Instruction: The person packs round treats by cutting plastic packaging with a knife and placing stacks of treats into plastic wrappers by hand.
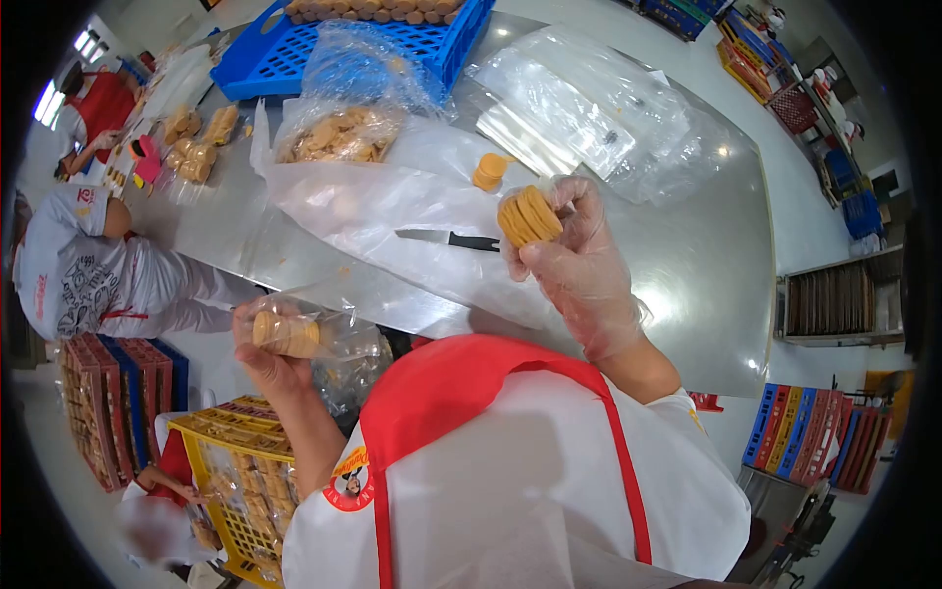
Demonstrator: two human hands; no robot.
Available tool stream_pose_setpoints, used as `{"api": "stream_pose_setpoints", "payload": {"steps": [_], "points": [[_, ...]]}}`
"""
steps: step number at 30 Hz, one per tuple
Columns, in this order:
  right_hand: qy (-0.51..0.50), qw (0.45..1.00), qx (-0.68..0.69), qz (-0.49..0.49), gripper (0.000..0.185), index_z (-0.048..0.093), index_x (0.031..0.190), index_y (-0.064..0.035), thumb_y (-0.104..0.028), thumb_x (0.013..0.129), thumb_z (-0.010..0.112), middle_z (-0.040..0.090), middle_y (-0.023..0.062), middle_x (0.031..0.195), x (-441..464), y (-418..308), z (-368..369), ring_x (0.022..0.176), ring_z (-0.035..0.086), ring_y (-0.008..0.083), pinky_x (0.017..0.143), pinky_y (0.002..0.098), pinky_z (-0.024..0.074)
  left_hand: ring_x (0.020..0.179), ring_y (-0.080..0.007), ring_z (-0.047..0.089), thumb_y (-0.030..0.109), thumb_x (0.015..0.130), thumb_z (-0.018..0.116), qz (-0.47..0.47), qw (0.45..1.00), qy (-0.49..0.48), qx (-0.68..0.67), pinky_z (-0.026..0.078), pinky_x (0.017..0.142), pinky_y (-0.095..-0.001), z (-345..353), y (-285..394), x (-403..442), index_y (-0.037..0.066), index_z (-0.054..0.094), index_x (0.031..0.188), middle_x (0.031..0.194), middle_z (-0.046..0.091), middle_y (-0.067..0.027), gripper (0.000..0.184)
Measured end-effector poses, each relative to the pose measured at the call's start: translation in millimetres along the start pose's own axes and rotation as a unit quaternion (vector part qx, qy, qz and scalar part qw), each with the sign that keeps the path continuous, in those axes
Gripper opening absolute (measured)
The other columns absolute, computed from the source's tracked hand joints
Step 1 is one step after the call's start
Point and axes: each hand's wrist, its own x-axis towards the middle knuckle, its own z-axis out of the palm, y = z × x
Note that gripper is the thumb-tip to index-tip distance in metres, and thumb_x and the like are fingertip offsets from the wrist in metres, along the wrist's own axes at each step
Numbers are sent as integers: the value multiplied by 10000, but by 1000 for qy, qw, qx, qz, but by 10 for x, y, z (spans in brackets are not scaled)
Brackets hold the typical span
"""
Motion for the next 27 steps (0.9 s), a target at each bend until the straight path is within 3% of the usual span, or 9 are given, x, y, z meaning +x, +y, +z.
{"api": "stream_pose_setpoints", "payload": {"steps": [2,5,12,14,17,20,23,27], "points": [[1,999,-35,-8,386,454,1141,-139,-22,836,660,543,184,1178,-26,58,-8,941,580,262,747,345,475,832,-209,630,699,641,762,0,1000,1,0,564,688,-341,99,16,-23,44,516,1138,976,601,-67,858],[-44,999,-22,6,339,468,1138,-126,4,851,596,531,181,1204,-10,84,-65,1000,560,260,782,365,474,826,-208,630,698,623,775,-20,999,-31,-3,560,695,-325,84,-9,-14,30,522,1113,976,599,-70,865],[-94,967,-211,-104,416,465,1234,-74,76,849,519,482,134,1278,-63,90,0,1153,515,223,971,374,438,822,-203,628,686,578,813,-36,999,-35,17,548,706,-325,143,-29,-21,15,530,1083,987,596,-81,887],[-60,981,-175,-65,456,458,1280,-45,95,850,521,496,80,1208,-107,26,123,1159,493,166,1006,338,396,821,-202,627,683,577,816,-34,999,-34,14,548,705,-325,149,-45,-23,20,531,1077,979,594,-83,878],[-68,978,-179,-79,512,438,1321,-43,98,836,524,489,77,1221,-112,46,106,1141,498,158,1002,335,403,830,-201,629,683,571,818,-35,998,-41,24,548,713,-327,164,-51,-27,28,536,1075,997,590,-88,873],[-78,974,-203,-65,556,420,1334,-78,97,816,522,505,121,1282,-110,8,103,1169,523,219,1040,378,425,854,-208,636,687,555,824,-54,995,-68,43,546,734,-334,183,-45,-24,33,548,1060,1046,579,-96,871],[-64,979,-183,-68,489,480,1285,-33,91,813,515,552,77,1160,-7,51,122,1050,542,148,944,303,445,944,-214,631,669,530,852,-101,984,-126,69,528,793,-343,285,-22,3,40,576,1037,1122,564,-107,855],[-123,941,-314,-6,321,608,1108,-15,-10,791,555,641,76,990,375,-45,135,849,592,135,807,277,490,1096,-204,583,573,510,923,-138,948,-274,81,476,884,-330,623,-26,108,50,617,1013,1225,544,-129,788]]}}
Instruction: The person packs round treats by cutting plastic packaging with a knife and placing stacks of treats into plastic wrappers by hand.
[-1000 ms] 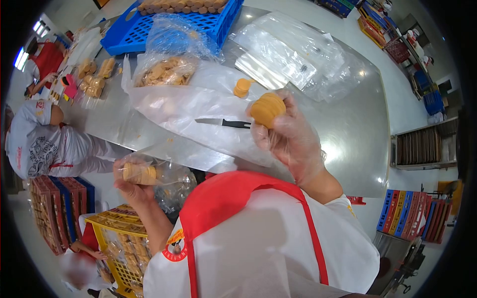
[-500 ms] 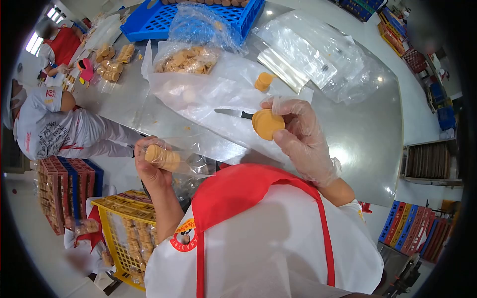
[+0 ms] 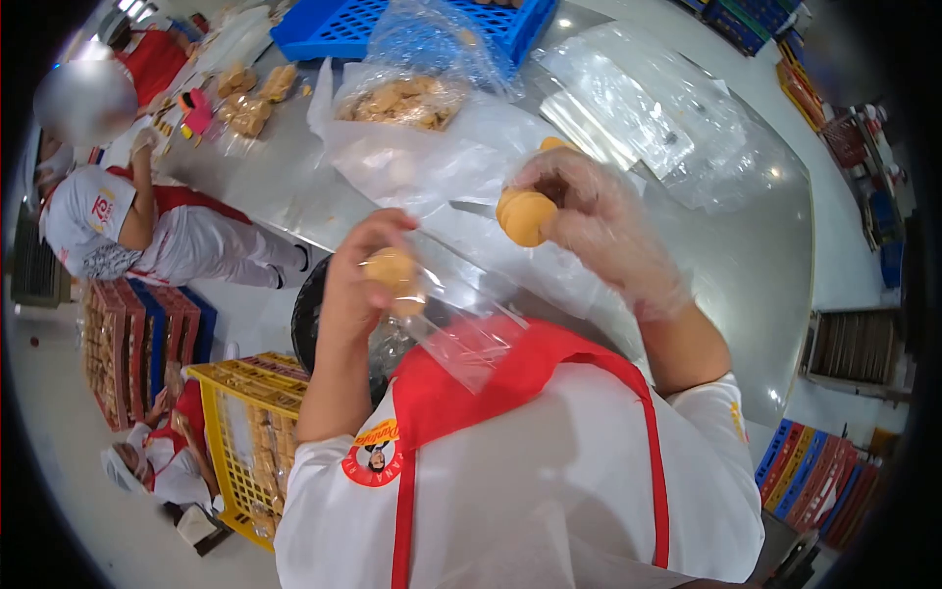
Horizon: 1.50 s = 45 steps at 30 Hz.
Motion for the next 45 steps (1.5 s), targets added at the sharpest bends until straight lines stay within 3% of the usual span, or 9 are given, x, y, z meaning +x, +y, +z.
{"api": "stream_pose_setpoints", "payload": {"steps": [5,8,12,21,24,27,33,42,45], "points": [[-95,987,-104,73,335,688,1016,-31,-231,766,591,656,54,846,326,-237,2,698,579,126,626,269,461,1199,-182,504,429,496,965,-46,985,-164,7,398,945,-292,273,219,249,68,625,1005,1328,491,-146,710],[-121,977,-150,93,306,700,997,-49,-206,763,580,638,26,824,391,-436,78,634,531,93,537,254,409,901,-150,621,693,444,865,-52,982,-163,83,462,916,-325,419,358,247,51,599,987,991,645,-42,882],[-124,967,-219,41,288,710,982,-56,-187,762,576,621,19,798,473,-327,106,602,510,86,491,246,374,942,-145,590,624,458,907,-65,983,-165,52,449,851,-298,470,388,219,63,611,996,1011,579,-31,831],[-144,973,-179,33,271,699,992,-14,-166,779,625,642,50,844,501,-303,197,797,580,124,733,271,473,944,-152,549,543,475,944,-67,982,-157,84,418,828,-285,451,387,205,65,624,984,1023,522,-30,768],[-45,999,-5,-15,225,695,995,-15,-124,804,650,638,54,851,494,14,173,795,579,126,740,275,480,938,-149,543,523,481,950,-57,989,-119,59,416,825,-287,466,378,161,67,620,985,1027,507,-30,756],[-38,984,-144,103,174,690,993,-19,-113,849,664,658,91,922,426,242,-91,849,622,197,788,316,500,941,-149,536,491,487,959,-48,994,-78,51,417,824,-288,443,362,71,68,616,988,1036,487,-28,740],[-29,814,-578,-48,238,653,1088,-47,-136,867,637,658,121,1035,14,1019,53,971,612,320,846,414,499,988,-164,528,398,421,982,-28,995,-31,90,410,848,-284,486,388,-10,83,621,976,1103,477,-43,733],[-38,775,-631,26,254,629,1102,-68,-93,859,561,645,135,1025,-8,1541,126,979,604,324,874,418,477,1047,-183,516,386,368,986,-30,989,-21,140,404,889,-296,472,394,-125,97,624,975,1183,463,-66,763],[21,841,-541,14,243,617,1095,-51,-59,862,547,633,153,980,-52,1374,118,944,594,373,858,446,475,1055,-183,512,413,390,981,-41,990,-3,132,404,892,-301,476,414,-155,98,620,974,1183,464,-66,756]]}}
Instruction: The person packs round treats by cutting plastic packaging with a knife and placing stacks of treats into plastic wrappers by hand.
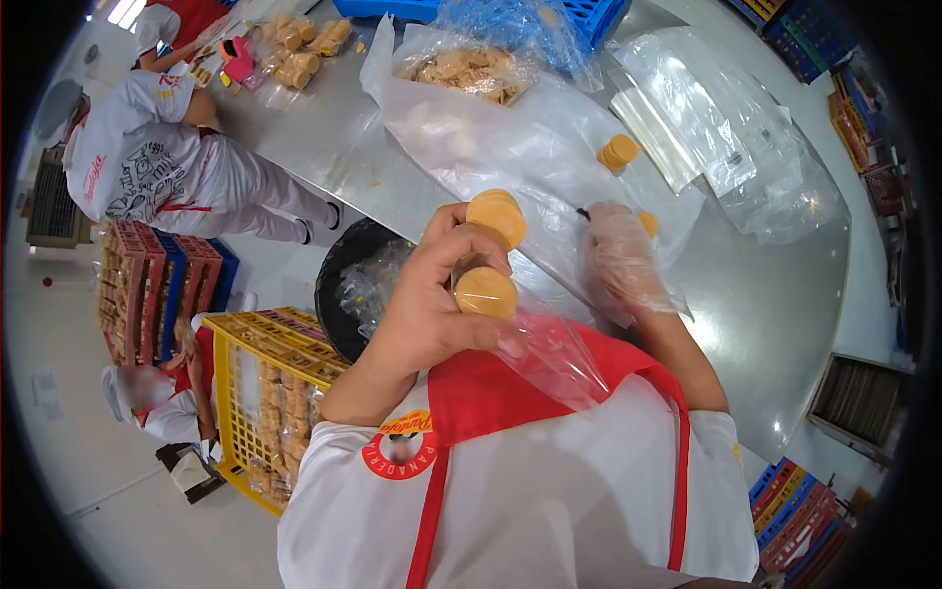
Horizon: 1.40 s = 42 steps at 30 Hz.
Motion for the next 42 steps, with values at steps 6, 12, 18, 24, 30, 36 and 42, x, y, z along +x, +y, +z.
{"api": "stream_pose_setpoints", "payload": {"steps": [6,12,18,24,30,36,42], "points": [[58,980,192,0,294,595,1189,-50,-23,901,542,660,170,1086,-334,-389,-880,961,625,353,850,427,499,1111,-225,465,328,512,967,-1,999,24,28,420,929,-330,-72,-17,-21,90,619,982,1149,445,-92,632],[-15,981,173,-84,415,642,1204,-83,73,821,607,691,136,985,-488,-565,-1304,783,658,323,682,383,526,1104,-233,471,446,553,940,7,997,34,66,428,930,-339,-50,-40,-23,90,613,990,1153,441,-94,652],[-41,989,123,-71,468,654,1189,-76,141,780,583,697,142,975,-455,-656,-1349,749,651,316,649,366,515,1089,-226,471,475,546,939,3,997,28,75,446,901,-333,-1,0,-12,84,607,995,1147,438,-98,681],[-26,995,95,-28,517,639,1259,-85,136,798,565,692,140,948,-406,-663,-1341,711,645,264,661,325,521,1052,-207,474,420,546,949,19,996,6,89,458,865,-308,-55,-48,1,80,602,992,1147,428,-96,660],[-78,991,103,-26,451,641,1248,-81,123,857,542,700,145,984,-376,-671,-1378,751,657,287,674,331,522,1070,-212,467,326,549,960,10,998,10,66,450,877,-307,-47,-48,9,88,600,984,1142,426,-92,613],[-56,992,101,-44,431,647,1233,-78,115,856,564,698,140,976,-353,-679,-1381,753,656,295,683,326,520,1086,-213,462,338,544,962,8,998,10,60,440,895,-312,-53,-81,14,93,601,991,1142,422,-87,625],[-75,989,120,-37,455,645,1248,-81,105,836,596,662,147,881,-357,-669,-1386,737,643,271,676,314,510,1087,-209,460,358,547,960,9,999,7,46,434,905,-313,-55,-105,16,93,604,995,1140,424,-85,630]]}}
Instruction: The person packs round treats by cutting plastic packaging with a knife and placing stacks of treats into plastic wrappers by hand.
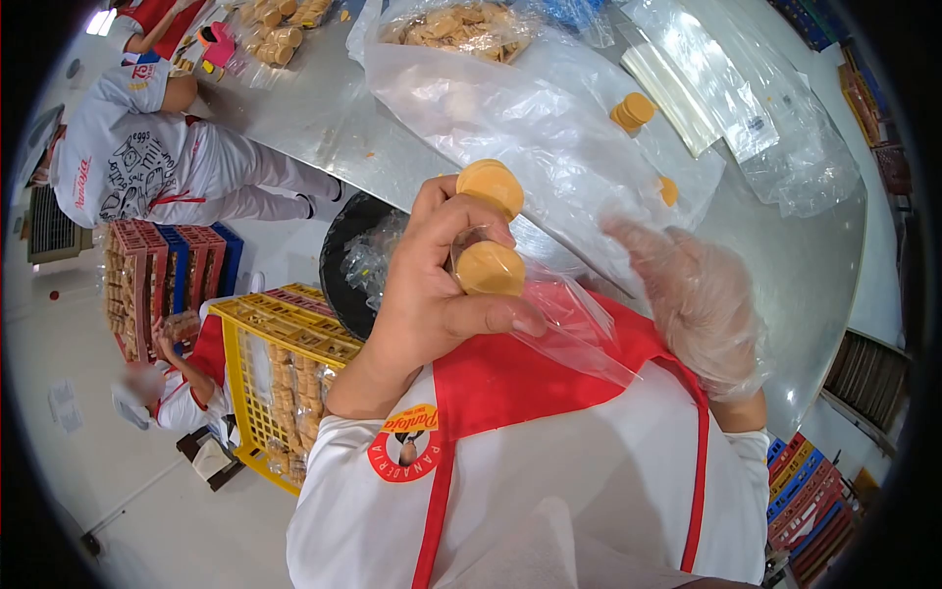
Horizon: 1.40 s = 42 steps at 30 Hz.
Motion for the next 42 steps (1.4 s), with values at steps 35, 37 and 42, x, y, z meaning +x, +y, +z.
{"api": "stream_pose_setpoints", "payload": {"steps": [35,37,42], "points": [[28,999,-37,-23,366,654,1225,-97,42,894,583,647,126,845,-17,15,40,733,639,285,658,336,503,1060,-190,483,363,538,971,5,1000,-18,0,430,916,-308,12,-14,-27,96,603,1032,1142,408,-73,672],[7,999,-51,-18,378,653,1230,-101,50,889,587,649,129,857,-10,-8,40,737,638,281,664,330,503,1060,-190,481,364,537,971,3,1000,-12,-16,427,918,-310,43,12,-21,95,603,1029,1142,408,-73,670],[38,998,-37,-26,415,652,1229,-106,85,865,603,657,129,889,-17,28,74,728,633,280,657,313,500,1062,-190,480,337,534,975,-21,999,-12,-48,427,919,-313,60,22,-24,92,600,1025,1142,405,-70,664]]}}
